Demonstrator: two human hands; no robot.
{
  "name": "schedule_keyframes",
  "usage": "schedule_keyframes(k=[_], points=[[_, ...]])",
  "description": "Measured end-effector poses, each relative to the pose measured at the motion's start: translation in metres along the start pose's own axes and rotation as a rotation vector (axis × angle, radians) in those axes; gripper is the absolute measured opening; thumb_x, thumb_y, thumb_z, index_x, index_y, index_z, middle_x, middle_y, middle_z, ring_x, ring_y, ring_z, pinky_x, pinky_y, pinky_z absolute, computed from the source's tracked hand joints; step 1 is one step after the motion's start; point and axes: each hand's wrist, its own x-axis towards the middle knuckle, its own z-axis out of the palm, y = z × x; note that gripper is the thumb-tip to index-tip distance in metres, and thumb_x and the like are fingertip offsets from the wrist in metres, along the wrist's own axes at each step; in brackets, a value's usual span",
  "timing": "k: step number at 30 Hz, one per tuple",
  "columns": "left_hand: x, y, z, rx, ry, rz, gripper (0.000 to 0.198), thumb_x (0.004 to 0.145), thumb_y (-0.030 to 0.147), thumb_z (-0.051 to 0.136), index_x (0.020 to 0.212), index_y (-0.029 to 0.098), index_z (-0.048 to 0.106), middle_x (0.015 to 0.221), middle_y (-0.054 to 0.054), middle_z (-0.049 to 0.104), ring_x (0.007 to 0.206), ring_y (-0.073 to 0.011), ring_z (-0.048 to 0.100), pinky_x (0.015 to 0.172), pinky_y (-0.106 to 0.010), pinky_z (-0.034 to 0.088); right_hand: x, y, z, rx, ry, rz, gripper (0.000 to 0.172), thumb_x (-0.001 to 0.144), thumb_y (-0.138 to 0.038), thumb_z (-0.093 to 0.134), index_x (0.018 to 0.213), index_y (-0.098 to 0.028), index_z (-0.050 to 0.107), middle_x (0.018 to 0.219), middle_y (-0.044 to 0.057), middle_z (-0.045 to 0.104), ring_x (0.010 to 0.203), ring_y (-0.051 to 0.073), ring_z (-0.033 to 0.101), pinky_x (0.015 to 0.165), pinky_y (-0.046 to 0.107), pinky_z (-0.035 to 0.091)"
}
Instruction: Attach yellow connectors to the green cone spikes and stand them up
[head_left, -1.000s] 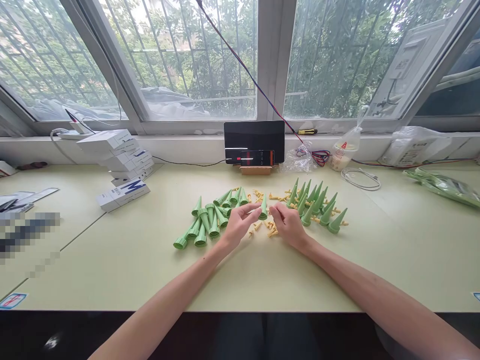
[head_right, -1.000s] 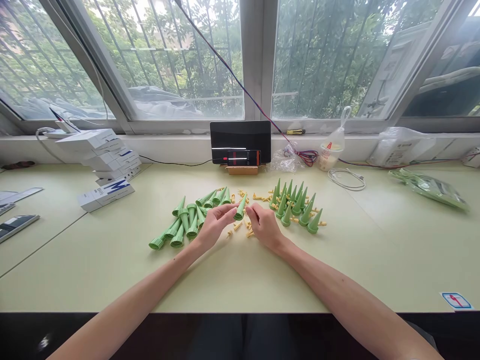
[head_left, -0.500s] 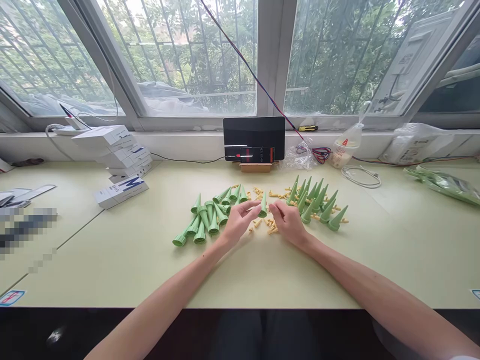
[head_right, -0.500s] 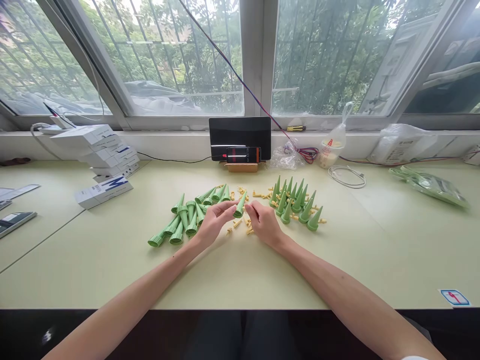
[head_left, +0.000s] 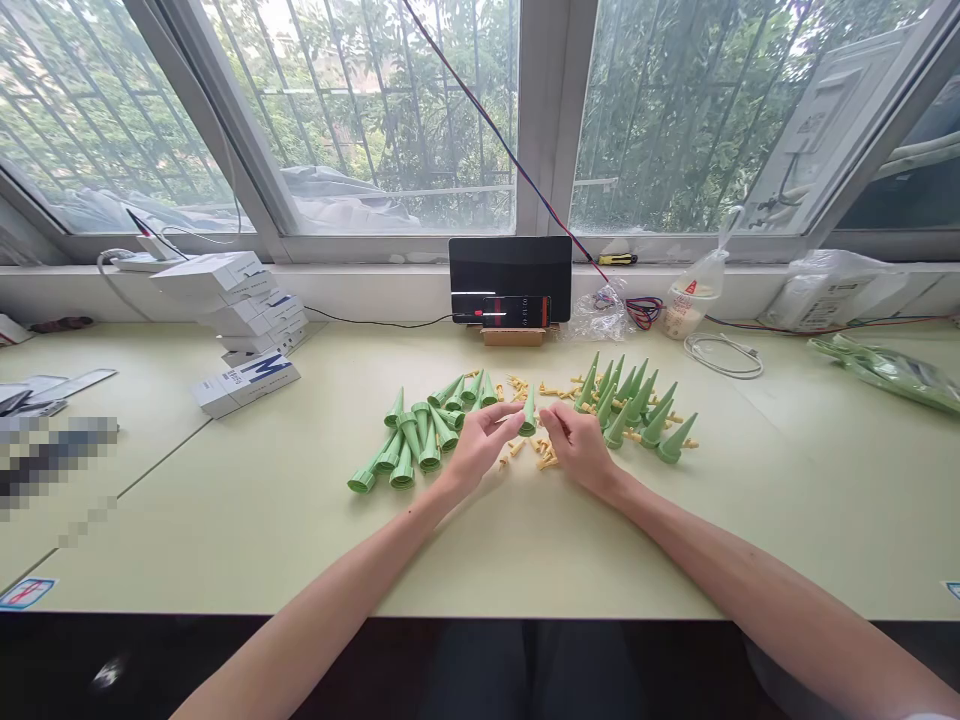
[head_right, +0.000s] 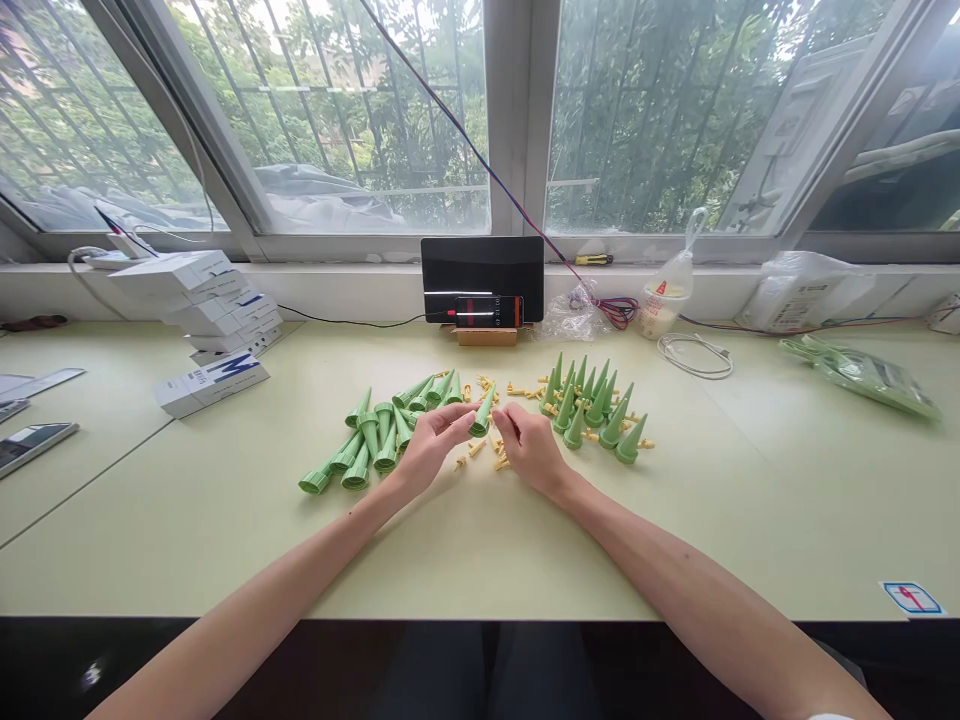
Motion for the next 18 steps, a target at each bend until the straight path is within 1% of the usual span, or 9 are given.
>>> schedule_keyframes(k=[6,10,14,18], points=[[0.0001,-0.0009,-0.0005,0.003,-0.007,0.007,0.041,0.078,0.045,0.071,0.107,0.017,0.073,0.106,-0.011,0.071,0.097,-0.0234,0.065,0.081,-0.033,0.052,0.0006,-0.0007,-0.0005,0.006,-0.005,0.005,0.04,0.1,-0.045,0.039,0.068,-0.021,0.044,0.054,-0.005,0.037,0.049,0.011,0.032,0.049,0.025,0.029],[0.0,0.0007,-0.0006,0.006,-0.011,0.014,0.041,0.077,0.045,0.071,0.106,0.016,0.074,0.104,-0.011,0.071,0.098,-0.0238,0.064,0.081,-0.034,0.053,-0.0006,0.0005,-0.0001,0.012,-0.006,0.011,0.039,0.1,-0.044,0.039,0.07,-0.021,0.046,0.054,-0.005,0.038,0.048,0.011,0.034,0.049,0.025,0.029],[0.0002,0.0003,-0.0016,0.003,-0.019,0.015,0.041,0.077,0.045,0.071,0.107,0.017,0.074,0.106,-0.011,0.072,0.101,-0.0251,0.064,0.085,-0.036,0.053,-0.0008,0.0016,0.0002,0.022,-0.01,0.014,0.038,0.1,-0.043,0.039,0.071,-0.02,0.047,0.054,-0.005,0.039,0.048,0.011,0.033,0.049,0.025,0.029],[0.001,-0.0025,-0.0018,-0.074,-0.044,-0.006,0.041,0.077,0.044,0.072,0.109,0.016,0.073,0.112,-0.012,0.07,0.105,-0.0268,0.065,0.091,-0.04,0.053,0.0003,0.0014,-0.0001,0.011,0.01,-0.001,0.039,0.1,-0.043,0.04,0.069,-0.02,0.046,0.054,-0.005,0.038,0.049,0.011,0.033,0.049,0.025,0.03]])
